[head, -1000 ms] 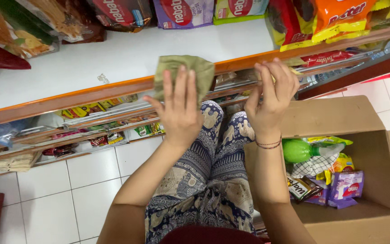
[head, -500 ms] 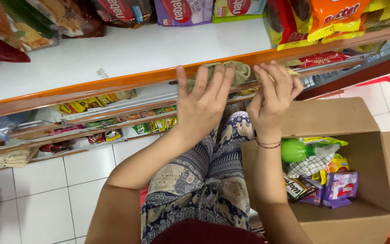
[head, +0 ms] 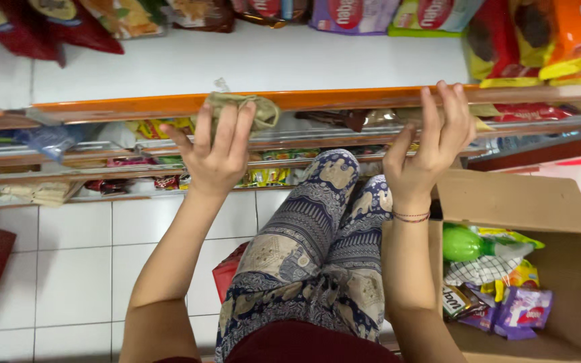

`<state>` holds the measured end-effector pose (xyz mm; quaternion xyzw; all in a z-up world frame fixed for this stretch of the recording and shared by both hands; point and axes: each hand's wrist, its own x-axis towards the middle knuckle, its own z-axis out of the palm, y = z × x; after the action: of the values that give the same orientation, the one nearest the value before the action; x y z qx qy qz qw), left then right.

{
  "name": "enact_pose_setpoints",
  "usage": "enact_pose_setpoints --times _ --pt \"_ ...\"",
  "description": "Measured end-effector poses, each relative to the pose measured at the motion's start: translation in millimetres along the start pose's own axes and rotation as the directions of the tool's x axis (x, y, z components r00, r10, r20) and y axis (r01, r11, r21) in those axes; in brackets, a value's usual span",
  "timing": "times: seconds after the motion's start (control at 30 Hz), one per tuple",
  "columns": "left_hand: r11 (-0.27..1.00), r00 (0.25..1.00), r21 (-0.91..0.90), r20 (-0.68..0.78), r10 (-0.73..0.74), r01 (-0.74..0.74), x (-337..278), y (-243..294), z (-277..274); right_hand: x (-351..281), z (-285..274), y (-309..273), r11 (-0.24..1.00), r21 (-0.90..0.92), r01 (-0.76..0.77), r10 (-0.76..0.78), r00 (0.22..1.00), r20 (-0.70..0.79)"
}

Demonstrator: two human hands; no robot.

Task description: The person scans items with a handheld scanner, places them into a cardboard box, and uses a spray bottle and cloths to wipe down the retail shelves.

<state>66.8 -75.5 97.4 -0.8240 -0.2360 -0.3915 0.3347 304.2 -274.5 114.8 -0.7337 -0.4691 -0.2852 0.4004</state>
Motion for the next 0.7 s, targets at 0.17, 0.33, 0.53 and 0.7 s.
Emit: enact_pose_setpoints --times 0.17,0.33,0.53,0.7 --pt "0.986 0.995 0.138 -0.041 -0.086 0.091 -44.0 -71.0 15.1 -2.0 43.4 -76.4 0.984 0.136 0.119 -0.128 0.990 0.060" --pt "0.961 0.978 0.186 -0.007 -0.206 0.204 -76.0 -134.0 14.7 0.6 79.0 -144.6 0.954 0.190 0.230 -0.263 0.949 0.174" --pt "0.724 0.736 -0.148 0.045 -0.675 0.673 -76.4 -116.4 22.6 3.7 103.8 -181.8 0.950 0.151 0.273 -0.303 0.921 0.244" --pt "0.751 0.906 -0.510 0.176 -0.386 0.419 -53.4 -38.5 21.0 -1.8 108.2 -189.8 0.965 0.143 0.221 -0.250 0.939 0.234"
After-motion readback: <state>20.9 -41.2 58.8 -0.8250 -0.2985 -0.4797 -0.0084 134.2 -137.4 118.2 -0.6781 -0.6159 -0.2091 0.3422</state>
